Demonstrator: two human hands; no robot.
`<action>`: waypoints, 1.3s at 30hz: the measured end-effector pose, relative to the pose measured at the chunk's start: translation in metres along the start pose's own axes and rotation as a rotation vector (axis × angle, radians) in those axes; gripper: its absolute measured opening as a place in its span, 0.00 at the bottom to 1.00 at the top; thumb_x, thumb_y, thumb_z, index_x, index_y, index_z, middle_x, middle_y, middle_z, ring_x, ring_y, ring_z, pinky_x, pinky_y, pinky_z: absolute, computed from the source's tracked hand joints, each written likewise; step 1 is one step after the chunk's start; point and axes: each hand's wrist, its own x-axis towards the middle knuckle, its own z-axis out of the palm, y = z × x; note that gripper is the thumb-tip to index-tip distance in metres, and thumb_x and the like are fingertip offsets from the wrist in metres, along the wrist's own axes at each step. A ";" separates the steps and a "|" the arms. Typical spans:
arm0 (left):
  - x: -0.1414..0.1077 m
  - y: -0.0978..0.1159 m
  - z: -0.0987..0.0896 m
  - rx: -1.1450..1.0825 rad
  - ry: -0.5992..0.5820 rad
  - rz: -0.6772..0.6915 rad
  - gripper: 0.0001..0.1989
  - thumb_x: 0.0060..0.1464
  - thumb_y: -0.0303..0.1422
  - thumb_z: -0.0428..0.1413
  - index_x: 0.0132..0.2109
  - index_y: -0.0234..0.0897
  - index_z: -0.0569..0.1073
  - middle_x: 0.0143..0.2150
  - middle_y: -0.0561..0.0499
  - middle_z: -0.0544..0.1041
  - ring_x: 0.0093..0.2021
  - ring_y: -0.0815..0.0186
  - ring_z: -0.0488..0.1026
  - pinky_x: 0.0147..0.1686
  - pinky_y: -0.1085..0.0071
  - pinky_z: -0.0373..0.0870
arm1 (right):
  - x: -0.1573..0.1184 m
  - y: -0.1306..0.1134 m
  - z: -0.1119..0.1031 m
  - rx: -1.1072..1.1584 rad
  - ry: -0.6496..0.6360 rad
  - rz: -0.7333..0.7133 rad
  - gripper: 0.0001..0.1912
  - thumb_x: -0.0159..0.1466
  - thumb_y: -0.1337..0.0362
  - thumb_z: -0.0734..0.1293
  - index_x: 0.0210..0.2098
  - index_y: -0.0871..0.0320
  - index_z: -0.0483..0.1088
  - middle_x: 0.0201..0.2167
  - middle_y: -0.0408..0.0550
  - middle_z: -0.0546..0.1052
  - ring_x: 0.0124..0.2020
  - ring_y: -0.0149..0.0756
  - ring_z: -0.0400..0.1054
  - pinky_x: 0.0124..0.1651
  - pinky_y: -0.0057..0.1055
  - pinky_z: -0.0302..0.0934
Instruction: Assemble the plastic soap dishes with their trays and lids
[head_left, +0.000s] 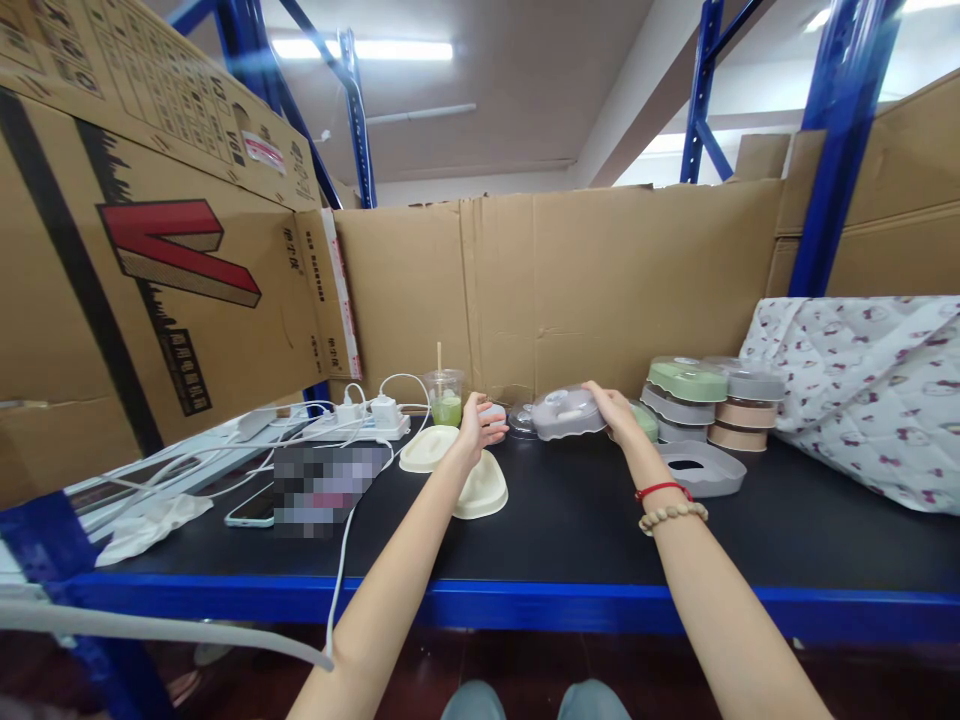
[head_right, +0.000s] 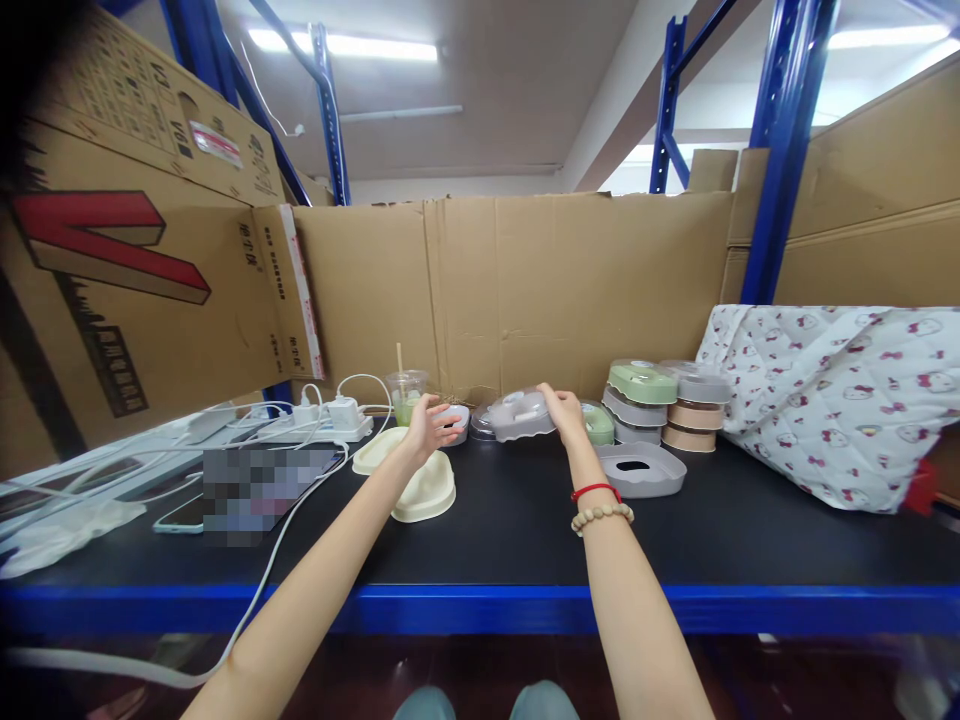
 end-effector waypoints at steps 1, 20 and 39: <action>-0.001 0.000 0.000 -0.001 -0.001 0.001 0.18 0.56 0.37 0.43 0.49 0.33 0.66 0.26 0.49 0.73 0.19 0.68 0.69 0.21 0.75 0.65 | 0.001 -0.001 -0.002 0.028 0.046 0.050 0.21 0.56 0.48 0.62 0.40 0.57 0.68 0.34 0.51 0.76 0.39 0.42 0.69 0.36 0.32 0.63; 0.000 -0.001 0.000 0.013 -0.009 -0.003 0.16 0.54 0.38 0.45 0.47 0.35 0.66 0.25 0.50 0.72 0.18 0.69 0.68 0.19 0.76 0.64 | -0.007 0.001 -0.016 0.183 0.350 0.436 0.45 0.49 0.56 0.70 0.60 0.52 0.44 0.55 0.62 0.60 0.51 0.50 0.65 0.46 0.42 0.63; 0.004 -0.008 -0.011 0.686 0.329 0.512 0.06 0.44 0.24 0.55 0.28 0.40 0.69 0.46 0.45 0.74 0.57 0.54 0.63 0.53 0.62 0.60 | -0.029 -0.005 -0.006 -0.182 0.369 -0.267 0.24 0.55 0.68 0.58 0.52 0.55 0.59 0.52 0.55 0.62 0.56 0.48 0.55 0.53 0.44 0.51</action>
